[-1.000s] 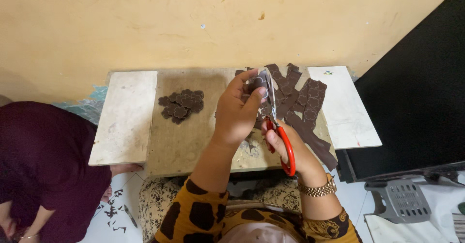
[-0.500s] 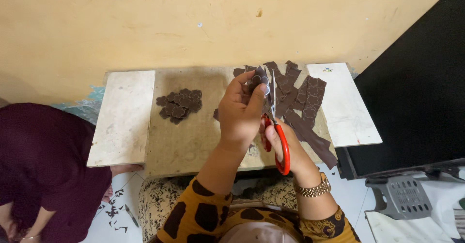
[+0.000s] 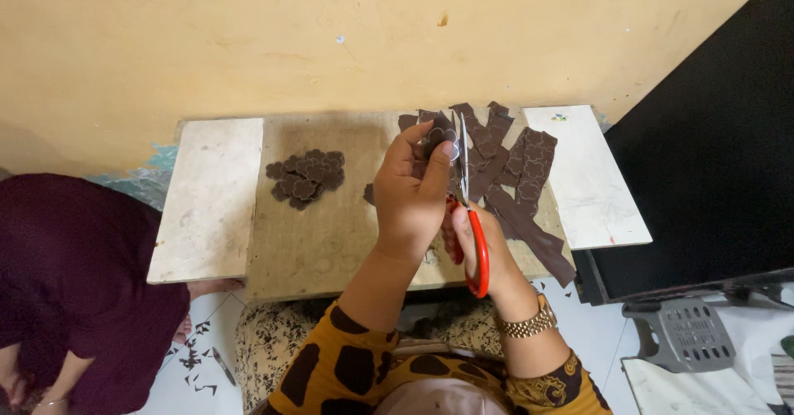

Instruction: The person uses red-handled scissors to cut flower-shaped pieces from a strip of brown patterned material. They hold the strip with one hand and cut along the outlines with the other, placing the finished shapes into a growing pile on the table.

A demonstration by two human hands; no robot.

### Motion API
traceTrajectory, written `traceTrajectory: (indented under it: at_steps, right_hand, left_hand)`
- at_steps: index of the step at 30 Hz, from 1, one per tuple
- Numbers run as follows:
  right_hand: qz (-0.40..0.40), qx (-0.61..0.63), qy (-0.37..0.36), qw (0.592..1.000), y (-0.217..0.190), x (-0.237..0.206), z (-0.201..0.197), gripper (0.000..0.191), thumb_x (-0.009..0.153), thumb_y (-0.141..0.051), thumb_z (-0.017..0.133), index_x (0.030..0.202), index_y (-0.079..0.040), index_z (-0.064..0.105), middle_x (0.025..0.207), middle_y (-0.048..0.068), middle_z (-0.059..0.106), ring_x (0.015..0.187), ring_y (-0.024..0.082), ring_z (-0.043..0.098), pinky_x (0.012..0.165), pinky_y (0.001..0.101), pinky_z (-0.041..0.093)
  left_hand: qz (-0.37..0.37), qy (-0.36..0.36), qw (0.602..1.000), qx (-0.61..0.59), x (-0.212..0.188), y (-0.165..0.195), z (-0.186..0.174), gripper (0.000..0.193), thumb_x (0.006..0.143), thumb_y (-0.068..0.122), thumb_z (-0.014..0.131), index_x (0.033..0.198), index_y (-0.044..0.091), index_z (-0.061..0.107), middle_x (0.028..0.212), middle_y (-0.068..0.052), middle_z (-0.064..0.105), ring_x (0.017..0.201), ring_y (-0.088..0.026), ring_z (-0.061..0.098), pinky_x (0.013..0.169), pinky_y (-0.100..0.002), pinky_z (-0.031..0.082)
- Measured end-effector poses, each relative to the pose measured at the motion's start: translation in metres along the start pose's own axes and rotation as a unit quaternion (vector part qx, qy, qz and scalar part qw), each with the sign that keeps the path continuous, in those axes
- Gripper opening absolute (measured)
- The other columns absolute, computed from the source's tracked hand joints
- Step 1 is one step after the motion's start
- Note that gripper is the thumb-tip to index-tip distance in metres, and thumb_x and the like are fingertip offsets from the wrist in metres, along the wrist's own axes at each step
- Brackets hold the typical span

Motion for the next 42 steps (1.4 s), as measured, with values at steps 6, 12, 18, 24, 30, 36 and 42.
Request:
traceTrajectory:
  at_steps: [6, 12, 18, 24, 30, 36, 42]
  right_hand:
    - [-0.031, -0.067, -0.012, 0.997, -0.013, -0.005, -0.011, 0.059, 0.098, -0.065, 0.045, 0.092, -0.007, 0.057, 0.067, -0.002, 0.046, 0.056, 0.009, 0.045, 0.05, 0.025, 0.039]
    - [-0.017, -0.084, 0.004, 0.996, -0.013, -0.004, -0.011, 0.06, 0.096, -0.066, 0.047, 0.086, -0.008, 0.056, 0.065, -0.004, 0.047, 0.056, 0.008, 0.048, 0.05, 0.025, 0.041]
    - [-0.022, -0.118, -0.004, 0.993, -0.012, -0.005, -0.018, 0.062, 0.097, -0.067, 0.046, 0.081, -0.008, 0.051, 0.064, -0.004, 0.043, 0.057, 0.008, 0.041, 0.052, 0.0254, 0.036]
    - [-0.032, -0.155, -0.006, 0.987, -0.004, -0.002, -0.023, 0.058, 0.099, -0.063, 0.049, 0.08, -0.008, 0.052, 0.066, -0.005, 0.044, 0.064, 0.007, 0.041, 0.056, 0.0256, 0.037]
    - [-0.025, -0.141, -0.015, 0.99, -0.004, -0.002, -0.024, 0.055, 0.1, -0.06, 0.051, 0.083, -0.008, 0.054, 0.069, -0.005, 0.046, 0.066, 0.008, 0.042, 0.058, 0.0257, 0.039]
    - [-0.021, -0.052, -0.055, 0.997, -0.015, -0.004, -0.019, 0.059, 0.095, -0.067, 0.051, 0.099, -0.008, 0.056, 0.075, -0.003, 0.046, 0.066, 0.009, 0.044, 0.058, 0.0251, 0.04]
    - [-0.041, -0.011, -0.087, 0.995, -0.019, -0.008, -0.015, 0.065, 0.098, -0.07, 0.05, 0.092, -0.006, 0.053, 0.076, -0.002, 0.044, 0.067, 0.01, 0.044, 0.059, 0.025, 0.039]
  left_hand:
    - [-0.035, -0.025, 0.999, 0.026, 0.007, 0.002, -0.009, 0.032, 0.097, 0.007, 0.069, 0.125, -0.005, 0.063, 0.094, -0.005, 0.071, 0.084, -0.008, 0.065, 0.076, -0.022, 0.054]
    - [-0.035, -0.05, 0.998, -0.004, 0.01, 0.007, -0.013, 0.03, 0.097, 0.005, 0.069, 0.124, -0.006, 0.063, 0.099, -0.006, 0.072, 0.088, -0.008, 0.066, 0.08, -0.022, 0.055]
    - [-0.059, -0.061, 0.996, 0.01, 0.011, 0.008, -0.015, 0.028, 0.097, 0.006, 0.068, 0.122, -0.005, 0.063, 0.1, -0.007, 0.073, 0.089, -0.009, 0.069, 0.081, -0.025, 0.06]
    - [-0.061, -0.085, 0.994, -0.001, 0.015, 0.008, -0.021, 0.028, 0.096, 0.005, 0.069, 0.121, -0.006, 0.063, 0.101, -0.008, 0.073, 0.089, -0.009, 0.068, 0.082, -0.025, 0.06]
    - [-0.073, -0.088, 0.993, -0.007, 0.017, -0.001, -0.022, 0.023, 0.096, 0.005, 0.069, 0.115, -0.006, 0.063, 0.099, -0.007, 0.072, 0.088, -0.01, 0.068, 0.082, -0.026, 0.062]
    - [-0.12, -0.118, 0.986, -0.016, 0.016, -0.009, -0.025, 0.017, 0.094, 0.008, 0.071, 0.103, -0.005, 0.064, 0.09, -0.008, 0.073, 0.082, -0.011, 0.07, 0.077, -0.026, 0.061]
    - [-0.169, -0.133, 0.975, -0.058, 0.02, -0.015, -0.028, 0.018, 0.093, 0.009, 0.072, 0.102, -0.005, 0.065, 0.088, -0.01, 0.073, 0.078, -0.013, 0.071, 0.072, -0.026, 0.058]
Point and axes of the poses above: each hand's wrist, its own x-axis towards the middle knuckle, its own z-axis out of the palm, y = z × x, the point moved 2 cm from there along x, towards the middle knuckle
